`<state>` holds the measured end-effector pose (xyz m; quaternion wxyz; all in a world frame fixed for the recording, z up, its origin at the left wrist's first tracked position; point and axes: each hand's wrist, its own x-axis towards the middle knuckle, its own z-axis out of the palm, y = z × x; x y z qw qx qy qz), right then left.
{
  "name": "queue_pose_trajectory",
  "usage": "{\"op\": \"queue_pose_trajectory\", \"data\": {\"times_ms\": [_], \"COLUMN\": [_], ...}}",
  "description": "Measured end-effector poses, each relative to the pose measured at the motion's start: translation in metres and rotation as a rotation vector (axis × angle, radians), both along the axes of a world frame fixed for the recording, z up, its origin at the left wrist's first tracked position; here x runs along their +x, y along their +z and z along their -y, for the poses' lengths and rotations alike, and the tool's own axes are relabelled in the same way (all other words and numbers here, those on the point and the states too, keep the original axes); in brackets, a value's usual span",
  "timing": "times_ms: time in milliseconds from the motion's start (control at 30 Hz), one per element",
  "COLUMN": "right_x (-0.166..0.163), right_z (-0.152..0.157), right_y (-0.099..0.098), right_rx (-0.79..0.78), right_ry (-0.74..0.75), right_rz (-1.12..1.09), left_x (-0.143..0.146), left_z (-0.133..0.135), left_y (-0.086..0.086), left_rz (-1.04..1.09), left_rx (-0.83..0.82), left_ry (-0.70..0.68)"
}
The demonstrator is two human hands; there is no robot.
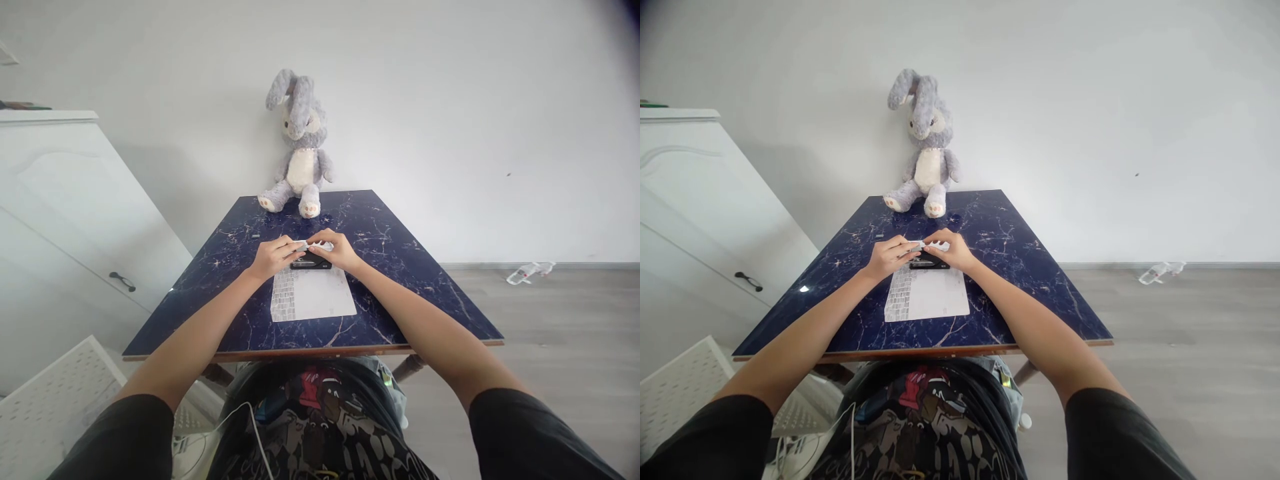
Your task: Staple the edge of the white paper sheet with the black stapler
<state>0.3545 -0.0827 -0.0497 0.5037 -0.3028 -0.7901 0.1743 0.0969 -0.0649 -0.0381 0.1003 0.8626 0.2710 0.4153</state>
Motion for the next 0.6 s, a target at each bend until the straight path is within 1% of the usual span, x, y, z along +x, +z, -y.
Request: {"op": "queue_pose_trajectory", "data": {"times_ms": [167,333,600], "right_x": [-0.0038,-0.0076,-0.0067], "right_z": [0.0045,0.0068,0.0031], "right_y": [0.0053,0.0090,0.0047], "right_rx": [0.012,0.038,-0.123], "right_ry": [0.071,0.095,0.151], "right_rz": [0.008,-0.053,-0.136], "left_x": [0.0057,0.0072,0.0074], "left_z": [0.0036,0.0019,0.0043], "left_y": [0.0002,-0.0020,0.0007], "left_rz": [-0.028,-0.004,0.085], "left_rx": [-0.030,-0.076,-0.204], "left_ry": [0.008,-0.007,-0.023]}}
